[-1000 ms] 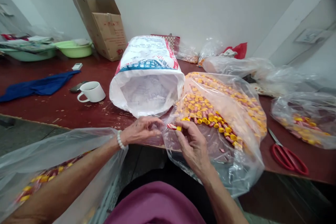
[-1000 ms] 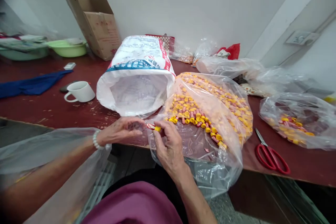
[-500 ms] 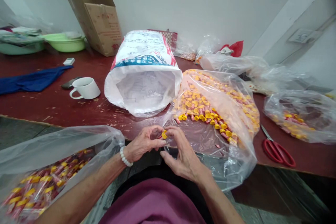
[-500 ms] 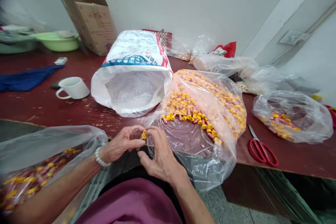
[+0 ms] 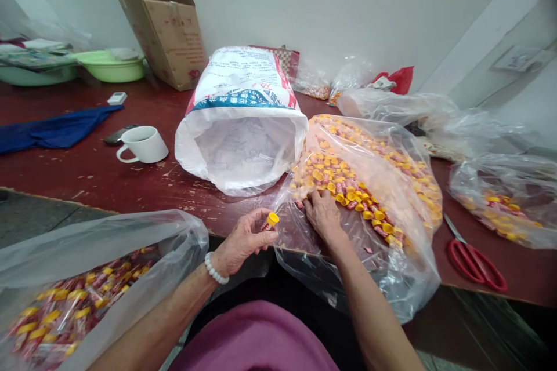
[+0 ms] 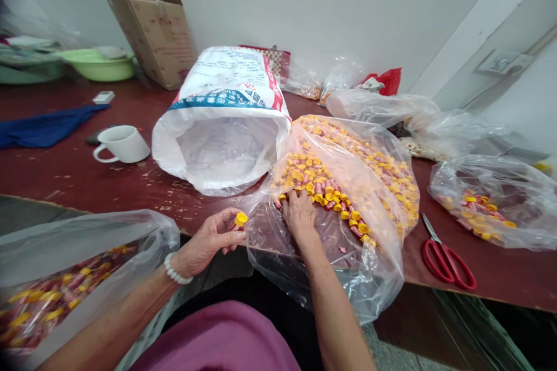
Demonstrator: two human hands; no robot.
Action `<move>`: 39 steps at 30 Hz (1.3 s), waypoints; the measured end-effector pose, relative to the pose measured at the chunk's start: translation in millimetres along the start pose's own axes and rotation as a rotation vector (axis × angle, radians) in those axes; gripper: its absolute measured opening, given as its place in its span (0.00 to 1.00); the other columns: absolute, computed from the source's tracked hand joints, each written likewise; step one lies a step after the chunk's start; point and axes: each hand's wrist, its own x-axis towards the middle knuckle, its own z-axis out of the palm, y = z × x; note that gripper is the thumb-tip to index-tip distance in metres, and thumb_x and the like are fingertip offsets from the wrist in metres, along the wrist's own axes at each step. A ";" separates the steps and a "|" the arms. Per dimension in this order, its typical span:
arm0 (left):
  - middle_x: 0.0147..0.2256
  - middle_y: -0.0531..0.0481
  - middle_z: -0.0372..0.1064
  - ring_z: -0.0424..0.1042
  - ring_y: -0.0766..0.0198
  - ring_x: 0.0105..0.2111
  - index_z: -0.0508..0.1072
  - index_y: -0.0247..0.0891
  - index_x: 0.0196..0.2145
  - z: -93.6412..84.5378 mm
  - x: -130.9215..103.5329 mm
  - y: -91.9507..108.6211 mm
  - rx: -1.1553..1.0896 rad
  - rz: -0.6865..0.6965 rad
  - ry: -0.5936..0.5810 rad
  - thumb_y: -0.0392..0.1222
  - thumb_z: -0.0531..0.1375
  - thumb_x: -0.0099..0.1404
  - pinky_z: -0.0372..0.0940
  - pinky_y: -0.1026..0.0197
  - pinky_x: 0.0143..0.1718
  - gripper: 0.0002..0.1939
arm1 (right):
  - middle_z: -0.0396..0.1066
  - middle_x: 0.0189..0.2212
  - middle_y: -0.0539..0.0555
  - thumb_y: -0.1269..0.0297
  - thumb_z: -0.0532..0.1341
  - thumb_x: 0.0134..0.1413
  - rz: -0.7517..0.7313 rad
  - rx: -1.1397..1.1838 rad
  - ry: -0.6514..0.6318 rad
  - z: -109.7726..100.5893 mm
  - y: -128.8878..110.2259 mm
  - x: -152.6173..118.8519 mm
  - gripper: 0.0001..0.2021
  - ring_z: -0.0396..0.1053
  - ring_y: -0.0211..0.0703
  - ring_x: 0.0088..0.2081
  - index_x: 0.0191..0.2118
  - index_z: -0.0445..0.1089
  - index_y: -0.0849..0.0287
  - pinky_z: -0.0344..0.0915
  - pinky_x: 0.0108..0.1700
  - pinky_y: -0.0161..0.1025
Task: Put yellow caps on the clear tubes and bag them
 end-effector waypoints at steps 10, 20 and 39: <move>0.29 0.53 0.65 0.63 0.69 0.28 0.69 0.34 0.38 8.7 6.8 -0.1 0.219 0.061 0.036 0.39 0.62 0.54 0.60 0.67 0.28 0.13 | 0.72 0.36 0.53 0.57 0.54 0.59 -0.234 0.469 -0.076 -46.6 -29.8 -53.3 0.12 0.68 0.39 0.34 0.43 0.67 0.58 0.64 0.36 0.36; 0.26 0.54 0.62 0.58 0.68 0.27 0.69 0.34 0.29 21.3 4.9 -0.4 0.488 0.207 0.001 0.38 0.59 0.56 0.56 0.65 0.29 0.04 | 0.66 0.46 0.56 0.73 0.55 0.53 -0.485 0.506 -0.049 -66.6 -56.5 -78.1 0.17 0.65 0.42 0.46 0.49 0.62 0.56 0.63 0.49 0.43; 0.20 0.57 0.59 0.52 0.72 0.17 0.68 0.38 0.31 -52.4 -66.9 29.1 0.006 -0.143 0.379 0.59 0.50 0.61 0.46 0.68 0.16 0.21 | 0.70 0.34 0.54 0.64 0.55 0.48 0.130 0.722 0.011 -19.3 11.8 -45.9 0.15 0.66 0.39 0.28 0.43 0.66 0.61 0.62 0.27 0.35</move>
